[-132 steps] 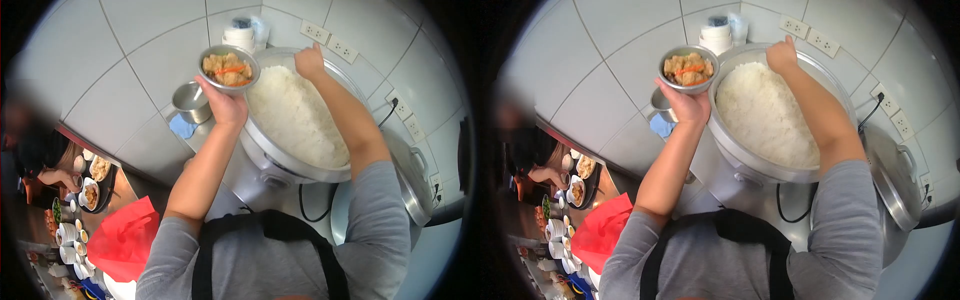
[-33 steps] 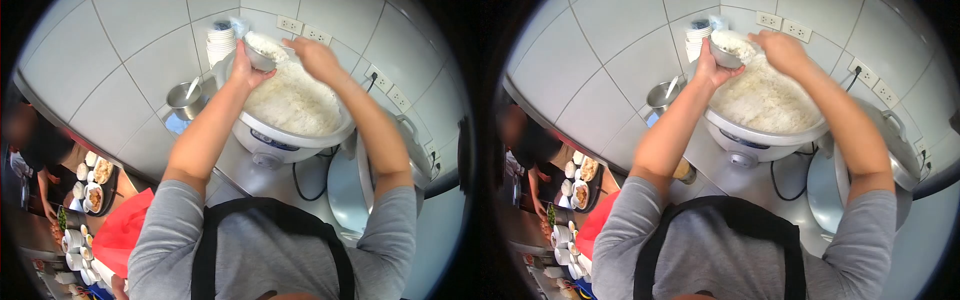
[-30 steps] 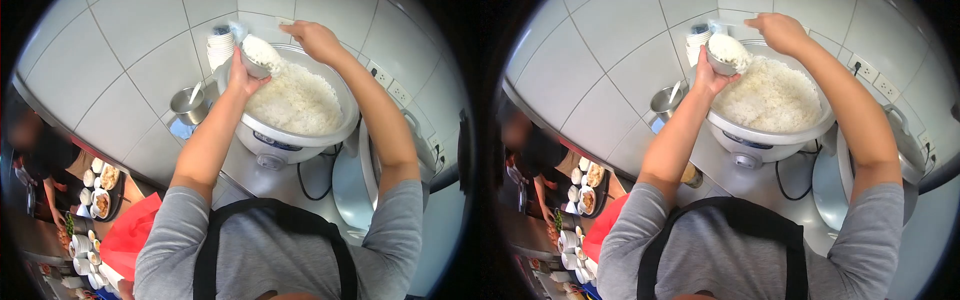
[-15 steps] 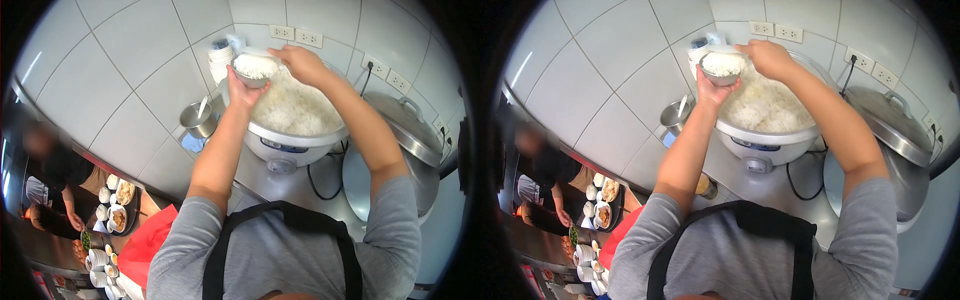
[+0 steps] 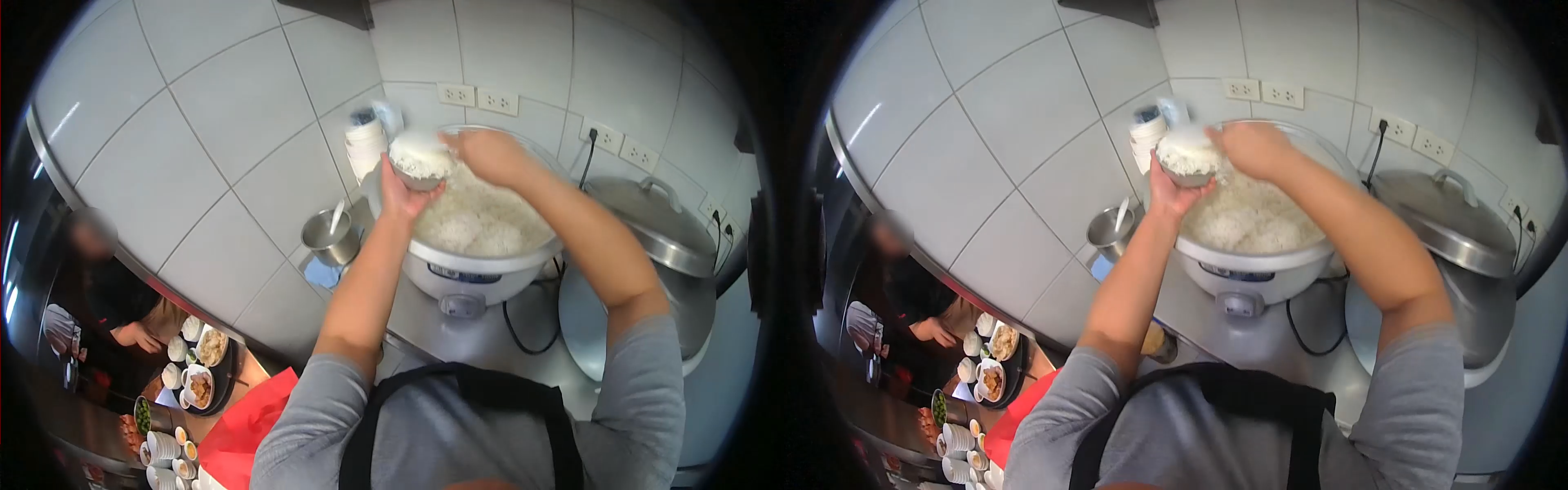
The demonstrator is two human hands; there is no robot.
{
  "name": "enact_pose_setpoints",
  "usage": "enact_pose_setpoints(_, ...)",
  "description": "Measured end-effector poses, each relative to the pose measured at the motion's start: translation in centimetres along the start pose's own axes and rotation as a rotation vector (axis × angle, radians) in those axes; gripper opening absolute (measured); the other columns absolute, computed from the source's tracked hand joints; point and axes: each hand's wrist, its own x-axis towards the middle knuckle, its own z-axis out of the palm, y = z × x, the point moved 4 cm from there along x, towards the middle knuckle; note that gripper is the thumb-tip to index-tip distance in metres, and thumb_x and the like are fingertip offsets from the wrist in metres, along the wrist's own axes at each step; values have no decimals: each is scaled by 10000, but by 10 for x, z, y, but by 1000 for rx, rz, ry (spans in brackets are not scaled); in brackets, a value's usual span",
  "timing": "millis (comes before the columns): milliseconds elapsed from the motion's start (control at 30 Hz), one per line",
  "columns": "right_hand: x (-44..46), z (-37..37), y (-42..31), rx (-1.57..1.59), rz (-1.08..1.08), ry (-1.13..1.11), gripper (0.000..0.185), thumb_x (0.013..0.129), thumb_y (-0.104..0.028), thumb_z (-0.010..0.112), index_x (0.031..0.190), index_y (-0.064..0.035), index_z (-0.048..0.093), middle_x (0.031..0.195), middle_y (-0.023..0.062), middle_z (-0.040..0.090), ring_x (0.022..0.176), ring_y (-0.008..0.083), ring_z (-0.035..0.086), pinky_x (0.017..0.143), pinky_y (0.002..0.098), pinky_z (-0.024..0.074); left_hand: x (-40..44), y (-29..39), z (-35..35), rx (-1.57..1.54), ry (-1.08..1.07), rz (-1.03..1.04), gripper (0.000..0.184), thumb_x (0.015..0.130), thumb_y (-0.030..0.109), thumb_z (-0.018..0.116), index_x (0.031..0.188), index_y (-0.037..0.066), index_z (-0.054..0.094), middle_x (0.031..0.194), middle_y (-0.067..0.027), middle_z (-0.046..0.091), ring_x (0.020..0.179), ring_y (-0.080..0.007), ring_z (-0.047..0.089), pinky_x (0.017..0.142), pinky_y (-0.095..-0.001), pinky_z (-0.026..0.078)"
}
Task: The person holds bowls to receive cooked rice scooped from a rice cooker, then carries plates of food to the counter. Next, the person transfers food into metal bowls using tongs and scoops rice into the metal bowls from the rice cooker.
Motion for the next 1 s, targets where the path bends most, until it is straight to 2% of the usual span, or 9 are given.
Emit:
enact_pose_setpoints(100,-7,-33,-25,-33,-100,157,437,873,-132,474,1310,-146,469,902,122,603,783,296,622,665,397,505,-1,2,0,33,47,17,684,866,692,226,1312,207,410,1324,-117,434,1172,-326,412,867,-549,372)
enact_pose_setpoints(267,-16,-5,-23,-68,-99,56,445,861,-128,506,1304,-159,484,904,122,608,806,296,618,680,402,496,-1,3,-4,-7,36,6,658,869,673,251,1295,205,430,1318,-106,441,1161,-322,418,887,-550,364)
enact_pose_setpoints(400,-17,-20,-20,14,-115,22,463,846,-89,505,1299,-184,499,949,129,635,878,302,626,728,415,506,-10,6,11,11,-18,43,629,862,652,285,1264,205,470,1284,-87,481,1132,-322,452,880,-546,373)
enact_pose_setpoints(500,5,-38,16,117,-35,150,456,849,-122,526,1287,-248,515,989,115,650,901,295,619,767,420,498,-9,8,16,21,-57,60,613,855,639,306,1246,202,488,1256,-82,508,1102,-324,479,868,-539,386)
enact_pose_setpoints(600,10,-33,28,133,100,-109,446,849,-143,532,1266,-300,533,1034,98,648,911,286,612,781,421,490,-11,6,16,54,-66,46,602,854,625,318,1237,195,492,1249,-85,514,1088,-324,489,849,-535,399)
enact_pose_setpoints(700,6,-20,28,212,-18,30,427,857,-131,516,1241,-313,558,1016,107,650,890,282,618,761,401,493,-8,8,14,40,-83,48,603,854,622,318,1233,187,492,1247,-90,514,1085,-324,492,828,-530,411)
enact_pose_setpoints(833,-7,-1,14,100,-41,76,425,865,-117,498,1243,-302,559,990,100,656,840,270,623,744,385,494,-7,5,10,22,-44,-11,613,853,629,308,1233,183,487,1251,-95,509,1095,-324,487,812,-528,421)
enact_pose_setpoints(900,-6,4,18,118,-96,166,425,869,-103,485,1245,-287,561,967,94,659,781,266,621,721,365,497,-7,6,12,35,-56,53,621,852,636,303,1236,182,483,1260,-94,500,1103,-322,478,822,-528,418)
enact_pose_setpoints(1000,-9,18,42,637,113,352,468,865,-64,451,1298,-232,513,869,89,643,620,227,573,594,342,491,-9,11,16,10,-57,139,641,850,647,301,1260,182,463,1282,-91,485,1132,-323,462,856,-531,404)
